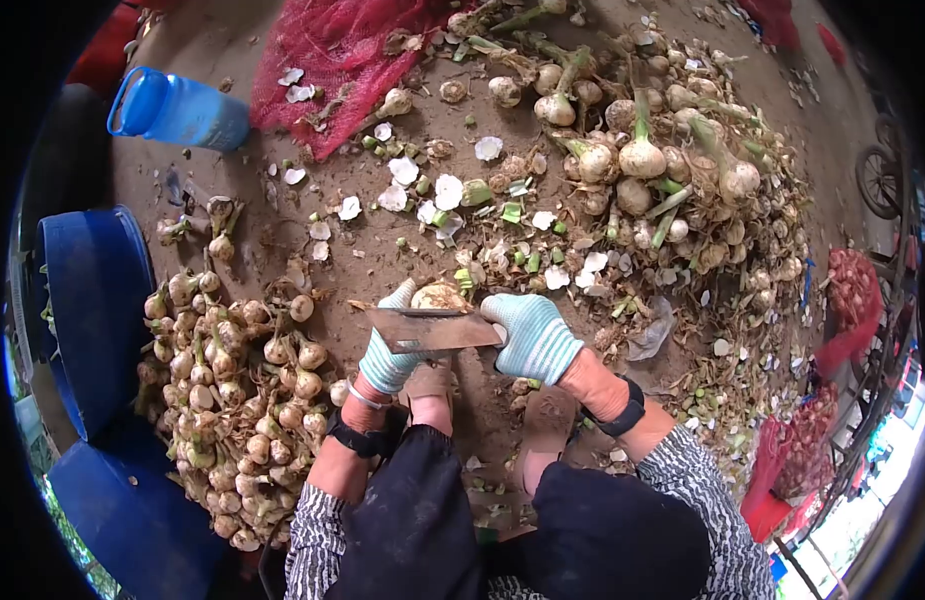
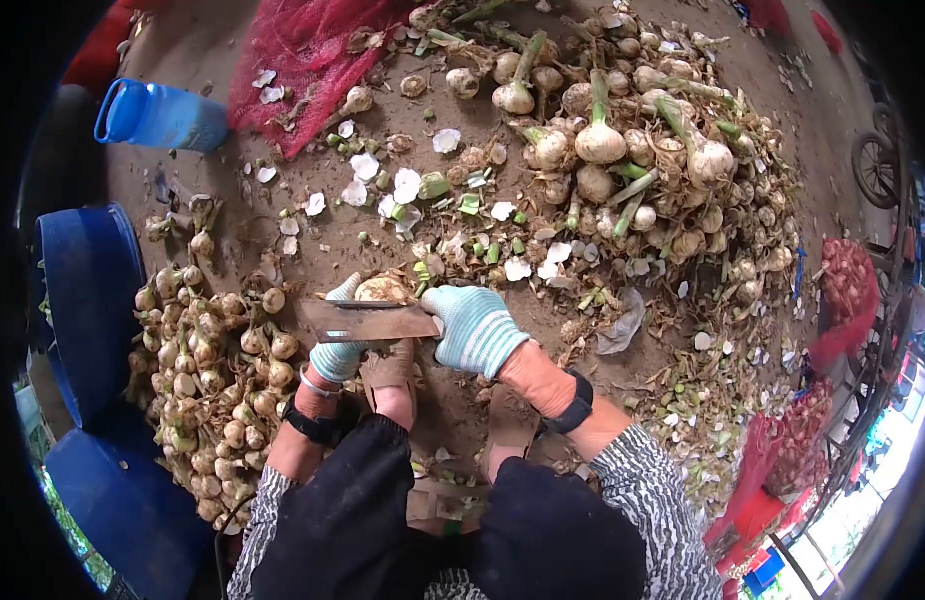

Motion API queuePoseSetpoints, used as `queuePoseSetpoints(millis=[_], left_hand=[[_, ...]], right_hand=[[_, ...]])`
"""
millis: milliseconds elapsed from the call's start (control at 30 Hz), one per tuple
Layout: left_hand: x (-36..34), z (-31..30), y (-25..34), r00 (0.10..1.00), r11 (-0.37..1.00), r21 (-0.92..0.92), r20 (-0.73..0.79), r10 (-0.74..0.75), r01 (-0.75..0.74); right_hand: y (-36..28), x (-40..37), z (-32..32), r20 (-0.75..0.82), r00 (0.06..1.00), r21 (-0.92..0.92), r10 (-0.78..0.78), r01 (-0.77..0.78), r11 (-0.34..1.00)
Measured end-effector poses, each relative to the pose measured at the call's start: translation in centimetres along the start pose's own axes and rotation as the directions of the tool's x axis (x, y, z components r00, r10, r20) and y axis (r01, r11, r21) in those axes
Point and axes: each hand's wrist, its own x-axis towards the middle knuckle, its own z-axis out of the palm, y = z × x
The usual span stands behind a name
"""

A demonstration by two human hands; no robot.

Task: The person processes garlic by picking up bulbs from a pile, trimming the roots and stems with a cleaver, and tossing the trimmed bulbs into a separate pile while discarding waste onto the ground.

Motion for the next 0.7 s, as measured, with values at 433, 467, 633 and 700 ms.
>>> queuePoseSetpoints(millis=[433, 467, 633, 700], left_hand=[[1.2, 1.1, 2.2, 0.990, 0.972, 0.231, -0.119, 0.083, -0.053], [1.4, 1.7, 2.1, 0.972, 0.845, 0.511, -0.068, 0.226, -0.160], [0.8, 0.2, 2.7, 0.997, 0.925, 0.379, -0.076, 0.003, 0.026], [0.9, -1.7, 0.6, 0.966, 0.900, -0.387, -0.073, -0.249, 0.203]], right_hand=[[0.5, 0.6, 1.0, 0.098, 0.871, 0.978, 0.482, -0.174, 0.114], [-0.1, 0.9, 1.5, 0.167, 0.840, 0.986, 0.517, -0.151, -0.073], [-0.4, 1.3, 0.8, 0.012, 0.919, 0.817, 0.394, -0.236, 0.526], [-1.7, 2.0, -0.3, 0.027, 0.963, 0.720, 0.270, -0.206, 0.662]])
